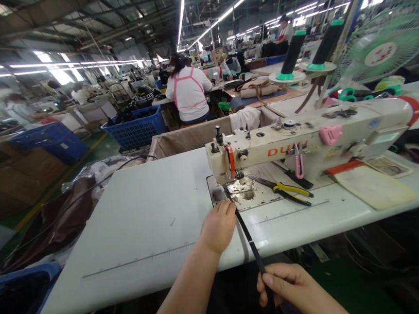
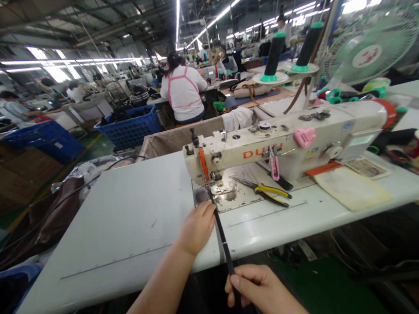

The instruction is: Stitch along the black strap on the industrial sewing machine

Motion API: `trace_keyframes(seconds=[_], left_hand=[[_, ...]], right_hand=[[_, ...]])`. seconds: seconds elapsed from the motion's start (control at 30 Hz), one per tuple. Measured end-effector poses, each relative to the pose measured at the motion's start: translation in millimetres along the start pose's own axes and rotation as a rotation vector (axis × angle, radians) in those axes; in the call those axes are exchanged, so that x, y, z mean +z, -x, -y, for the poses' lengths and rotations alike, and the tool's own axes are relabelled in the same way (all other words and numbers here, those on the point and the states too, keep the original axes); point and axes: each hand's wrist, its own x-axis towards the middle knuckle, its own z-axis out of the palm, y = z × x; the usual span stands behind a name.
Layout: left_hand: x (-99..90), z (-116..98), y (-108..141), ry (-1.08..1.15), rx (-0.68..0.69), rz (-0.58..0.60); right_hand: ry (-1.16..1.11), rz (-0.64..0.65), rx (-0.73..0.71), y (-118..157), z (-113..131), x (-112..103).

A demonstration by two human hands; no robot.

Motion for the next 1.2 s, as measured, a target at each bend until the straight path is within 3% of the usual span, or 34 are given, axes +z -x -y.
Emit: trace_keyframes(seconds=[0.27, 0.57, 1.2], left_hand=[[0.0, 2, 1, 0.004, 0.012, 0.029], [-3.0, 0, 0, -0.004, 0.016, 0.025], [0.3, 1, -2, 0.034, -0.055, 0.029]], right_hand=[[0.013, 0.054, -0.013, -3, -15, -4], [0.004, 0.026, -0.019, 4, -3, -1], [0.103, 0.077, -0.053, 4, -1, -2]])
